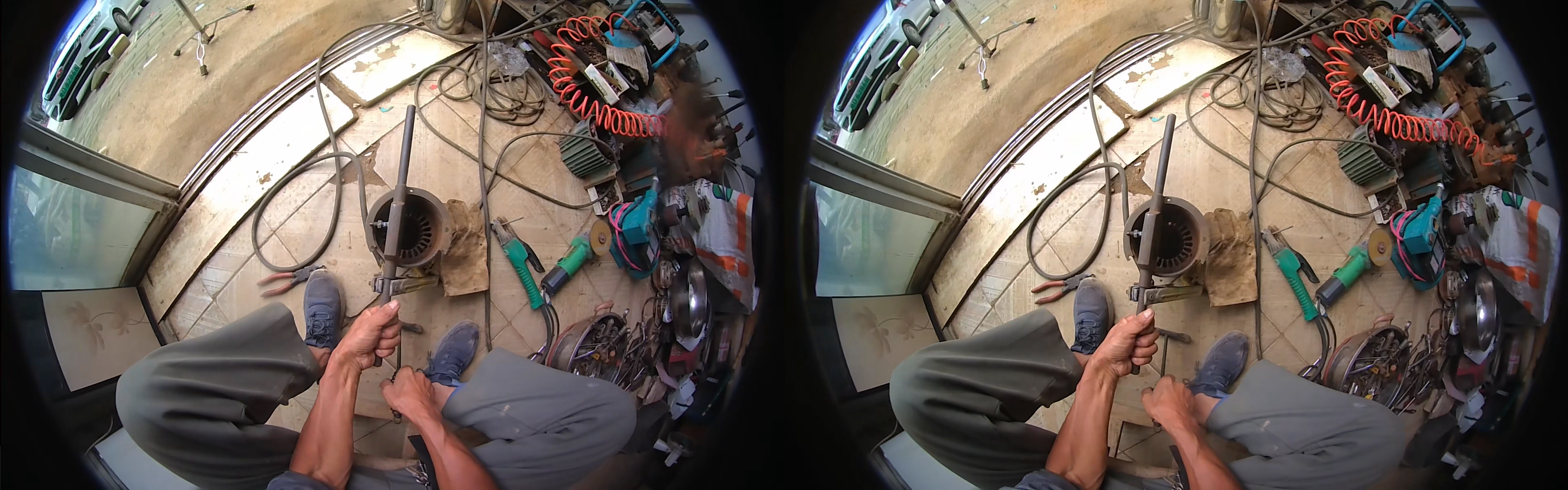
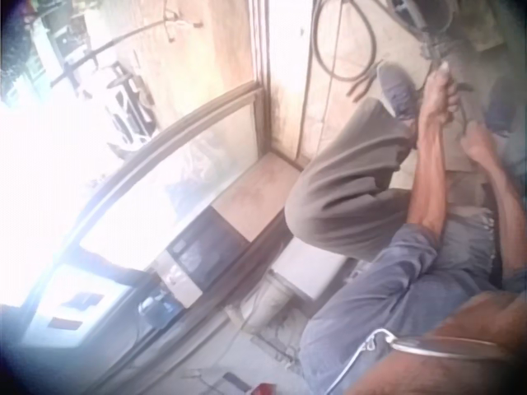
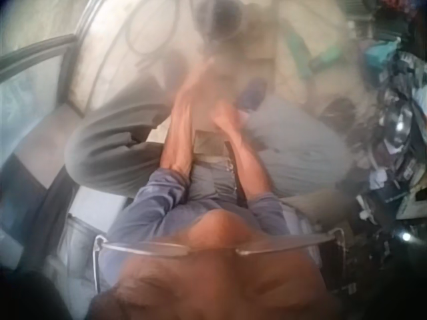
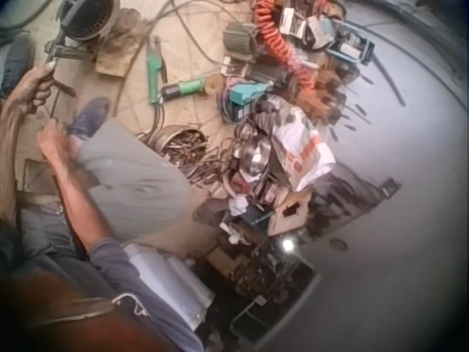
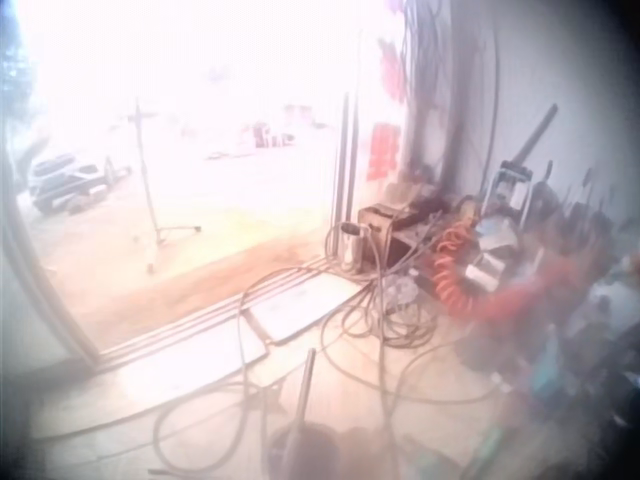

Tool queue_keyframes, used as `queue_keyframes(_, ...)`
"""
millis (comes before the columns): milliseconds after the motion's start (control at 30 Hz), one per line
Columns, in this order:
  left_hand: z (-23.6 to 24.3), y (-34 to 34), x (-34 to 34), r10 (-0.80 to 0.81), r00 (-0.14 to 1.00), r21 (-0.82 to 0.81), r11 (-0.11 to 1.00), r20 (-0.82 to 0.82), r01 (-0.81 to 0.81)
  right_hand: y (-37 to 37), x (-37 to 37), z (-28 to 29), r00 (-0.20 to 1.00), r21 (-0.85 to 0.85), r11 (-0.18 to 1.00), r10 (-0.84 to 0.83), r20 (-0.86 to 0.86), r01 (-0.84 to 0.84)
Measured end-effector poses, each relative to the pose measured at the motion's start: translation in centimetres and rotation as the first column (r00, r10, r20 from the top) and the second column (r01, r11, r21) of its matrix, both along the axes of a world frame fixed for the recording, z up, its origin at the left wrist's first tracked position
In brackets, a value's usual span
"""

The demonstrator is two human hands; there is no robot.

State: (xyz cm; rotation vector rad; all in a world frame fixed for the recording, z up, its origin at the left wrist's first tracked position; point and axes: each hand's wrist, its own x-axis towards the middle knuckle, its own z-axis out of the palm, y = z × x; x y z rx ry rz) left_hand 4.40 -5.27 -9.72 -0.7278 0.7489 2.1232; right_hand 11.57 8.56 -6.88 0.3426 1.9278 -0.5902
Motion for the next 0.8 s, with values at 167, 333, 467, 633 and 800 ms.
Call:
queue_keyframes(167, -0.8, 0.3, 0.2, 0.016, 1.0, 0.05, 0.999, 0.007, -0.016, 0.0, 0.3, -0.5, 1.0, -0.03, 1.0, 0.007, -0.026, -0.008)
queue_keyframes(333, -0.9, 0.4, 0.3, 0.025, 1.0, 0.048, 0.999, 0.004, -0.026, -0.1, 0.6, -1.0, 0.999, -0.019, 1.0, 0.024, -0.042, -0.025)
queue_keyframes(467, -0.5, 0.5, 0.1, 0.026, 1.0, 0.047, 0.999, 0.008, -0.027, -0.3, 0.1, -0.4, 0.999, -0.018, 0.999, 0.038, -0.019, -0.038)
queue_keyframes(633, -0.7, 0.6, 0.2, 0.03, 1.0, 0.043, 0.999, -0.008, -0.03, -0.2, 0.6, -1.0, 0.998, -0.019, 0.999, 0.04, -0.038, -0.041)
queue_keyframes(800, -0.7, 0.7, 0.2, 0.033, 0.999, 0.052, 0.998, -0.017, -0.032, -0.3, 0.4, -0.9, 0.999, -0.013, 0.999, 0.037, -0.026, -0.037)
